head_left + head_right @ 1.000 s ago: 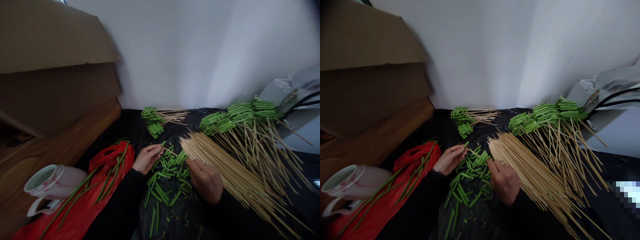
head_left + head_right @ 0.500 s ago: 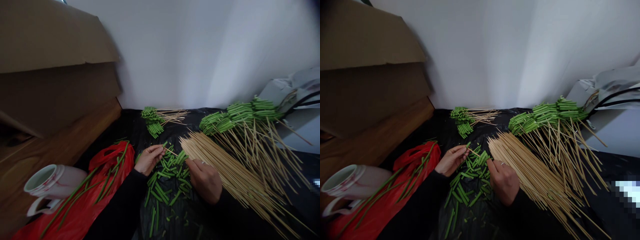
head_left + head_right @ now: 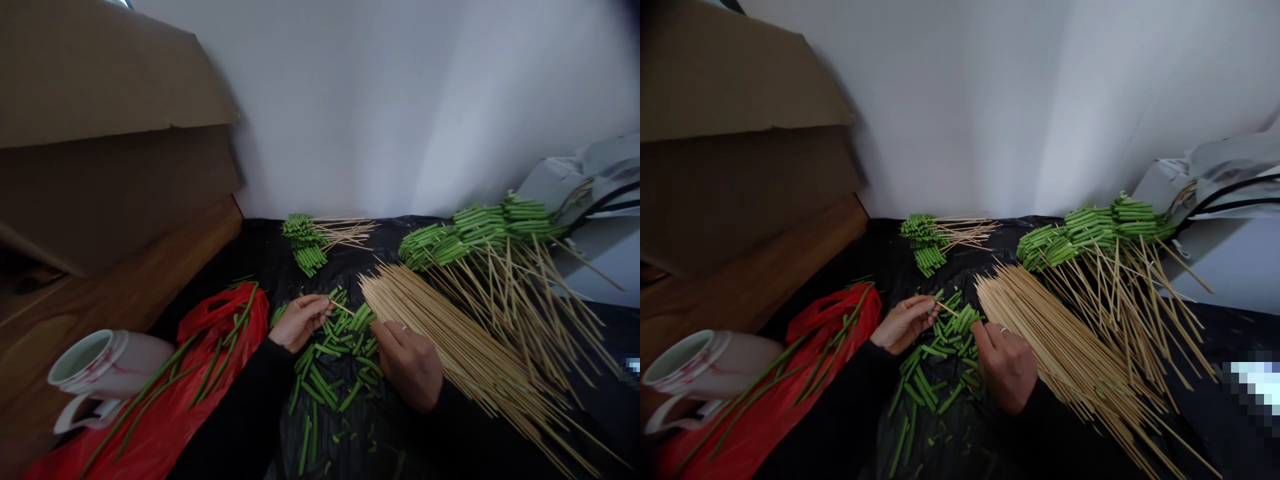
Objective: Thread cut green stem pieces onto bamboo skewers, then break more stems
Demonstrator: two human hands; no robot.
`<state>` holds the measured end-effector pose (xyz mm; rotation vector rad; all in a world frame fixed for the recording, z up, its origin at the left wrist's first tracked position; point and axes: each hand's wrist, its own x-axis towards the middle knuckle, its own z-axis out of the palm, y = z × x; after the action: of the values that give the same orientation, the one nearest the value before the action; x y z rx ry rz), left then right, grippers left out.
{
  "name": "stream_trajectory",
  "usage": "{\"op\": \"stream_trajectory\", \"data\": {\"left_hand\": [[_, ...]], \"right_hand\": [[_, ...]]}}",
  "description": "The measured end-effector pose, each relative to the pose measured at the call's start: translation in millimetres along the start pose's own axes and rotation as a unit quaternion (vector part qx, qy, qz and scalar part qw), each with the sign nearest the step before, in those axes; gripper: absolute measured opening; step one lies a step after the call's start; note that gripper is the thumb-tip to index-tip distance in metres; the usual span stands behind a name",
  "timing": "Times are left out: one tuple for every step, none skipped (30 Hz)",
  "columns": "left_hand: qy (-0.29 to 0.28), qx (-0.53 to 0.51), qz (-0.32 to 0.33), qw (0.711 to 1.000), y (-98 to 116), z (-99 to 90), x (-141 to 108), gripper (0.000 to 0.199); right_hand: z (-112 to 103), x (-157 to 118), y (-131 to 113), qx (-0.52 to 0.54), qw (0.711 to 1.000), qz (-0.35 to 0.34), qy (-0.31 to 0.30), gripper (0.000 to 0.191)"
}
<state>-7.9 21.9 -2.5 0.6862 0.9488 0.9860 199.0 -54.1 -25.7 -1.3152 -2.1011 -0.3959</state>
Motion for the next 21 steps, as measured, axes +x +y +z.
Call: {"op": "stream_trajectory", "data": {"left_hand": [[0.001,0.003,0.001,1.000,0,0.6,0,0.021],[0.004,0.007,0.002,1.000,0,1.1,0,0.022],[0.007,0.010,0.003,1.000,0,1.5,-1,0.023],[0.010,0.012,0.003,1.000,0,1.9,-1,0.024],[0.014,0.013,0.004,1.000,1,2.3,-1,0.024],[0.017,0.014,0.006,1.000,1,2.8,-2,0.025],[0.020,0.015,0.008,1.000,1,3.5,-3,0.025],[0.020,0.018,0.010,1.000,0,4.5,-3,0.025],[0.018,0.025,0.013,0.999,-2,5.8,-4,0.025],[0.014,0.040,0.017,0.999,-4,7.5,-5,0.024],[0.007,0.060,0.020,0.998,-8,9.5,-6,0.023],[-0.002,0.081,0.023,0.996,-11,11.7,-7,0.022],[-0.011,0.099,0.025,0.995,-15,13.9,-7,0.021],[-0.019,0.113,0.027,0.993,-18,15.9,-8,0.021],[-0.024,0.121,0.029,0.992,-20,17.4,-9,0.021],[-0.030,0.126,0.033,0.991,-22,18.4,-9,0.021],[-0.036,0.132,0.038,0.990,-22,18.5,-10,0.021],[-0.045,0.140,0.045,0.988,-20,17.6,-10,0.021],[-0.052,0.149,0.054,0.986,-17,15.7,-10,0.021],[-0.056,0.160,0.063,0.984,-14,12.7,-9,0.021],[-0.054,0.171,0.074,0.981,-9,8.7,-8,0.021]], "right_hand": [[0,0,0,0.000,1.000,0.002,0.000,0.026],[0,0,-1,0.000,1.000,0.003,-0.001,0.025],[0,0,-1,0.000,1.000,0.004,0.000,0.025],[-1,0,-1,0.000,1.000,0.004,0.001,0.024],[0,0,-1,0.000,1.000,0.003,0.003,0.024],[0,0,-1,0.000,1.000,0.002,0.005,0.023],[0,0,-1,-0.001,1.000,0.003,0.007,0.023],[0,0,-1,-0.003,1.000,0.003,0.008,0.023],[0,1,-2,-0.004,1.000,0.002,0.009,0.023],[0,1,-2,-0.004,1.000,-0.002,0.011,0.023],[0,1,-3,-0.004,1.000,-0.007,0.012,0.024],[-1,2,-4,-0.003,1.000,-0.013,0.015,0.025],[-1,2,-5,-0.003,1.000,-0.018,0.018,0.026],[-1,2,-6,-0.003,1.000,-0.021,0.022,0.026],[-2,3,-7,-0.003,0.999,-0.022,0.025,0.026],[-2,3,-7,-0.003,0.999,-0.022,0.027,0.027],[-2,3,-7,-0.003,0.999,-0.022,0.025,0.027],[-2,3,-6,-0.001,0.999,-0.023,0.023,0.027],[-2,3,-5,0.000,1.000,-0.022,0.019,0.027],[-2,3,-3,0.000,1.000,-0.019,0.016,0.026],[-1,3,-1,-0.002,1.000,-0.015,0.014,0.026]]}}
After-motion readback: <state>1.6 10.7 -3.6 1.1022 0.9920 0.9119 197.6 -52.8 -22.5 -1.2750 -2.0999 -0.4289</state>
